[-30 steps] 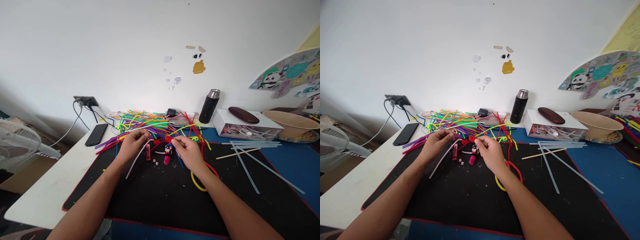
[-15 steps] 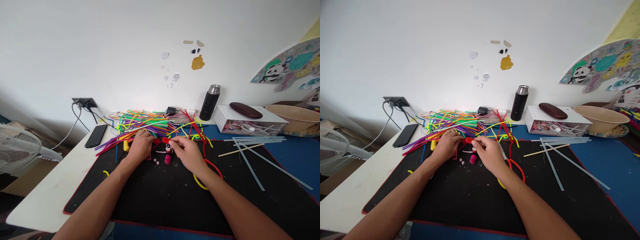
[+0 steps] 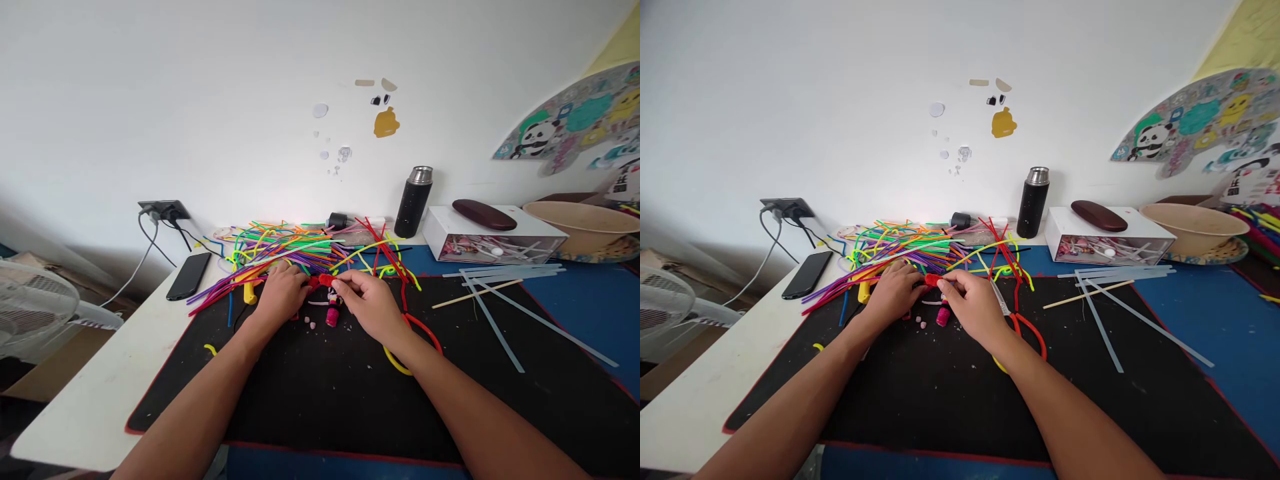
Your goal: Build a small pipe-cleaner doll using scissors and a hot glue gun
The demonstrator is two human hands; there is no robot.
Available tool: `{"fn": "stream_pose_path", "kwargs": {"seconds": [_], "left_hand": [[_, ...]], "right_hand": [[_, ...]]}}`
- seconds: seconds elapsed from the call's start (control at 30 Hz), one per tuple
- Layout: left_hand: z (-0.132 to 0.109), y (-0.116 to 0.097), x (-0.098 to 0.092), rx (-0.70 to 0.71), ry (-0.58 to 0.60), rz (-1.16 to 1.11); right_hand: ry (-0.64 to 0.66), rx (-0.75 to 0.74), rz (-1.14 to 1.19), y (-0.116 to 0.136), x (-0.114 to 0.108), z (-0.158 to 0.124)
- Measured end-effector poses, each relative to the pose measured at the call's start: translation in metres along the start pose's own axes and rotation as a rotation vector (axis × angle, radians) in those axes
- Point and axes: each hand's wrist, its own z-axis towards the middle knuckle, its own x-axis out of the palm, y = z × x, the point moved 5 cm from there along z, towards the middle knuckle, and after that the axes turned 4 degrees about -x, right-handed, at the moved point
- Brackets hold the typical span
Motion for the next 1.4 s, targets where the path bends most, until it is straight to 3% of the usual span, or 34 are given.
{"fn": "stream_pose_path", "kwargs": {"seconds": [0.33, 0.73, 0.83, 1.03, 1.27, 1.4], "left_hand": [[0.004, -0.008, 0.0, -0.063, -0.025, -0.029], [0.004, -0.003, -0.009, -0.136, -0.056, -0.298], [-0.001, 0.005, -0.017, -0.232, -0.041, -0.542], [-0.011, 0.019, -0.025, -0.411, 0.017, -1.377], [-0.013, 0.018, -0.033, -0.44, -0.024, -1.575], [-0.014, 0.017, -0.036, -0.437, -0.041, -1.589]], "right_hand": [[0.009, -0.003, -0.031, -0.003, 0.003, -0.001], [-0.003, 0.007, -0.042, -0.005, 0.001, 0.0], [-0.021, 0.023, -0.024, -0.005, -0.001, 0.0], [-0.011, 0.019, -0.063, -0.005, -0.002, 0.0], [0.059, 0.023, -0.17, -0.01, 0.004, -0.002], [0.188, -0.008, -0.23, -0.007, 0.012, -0.004]]}}
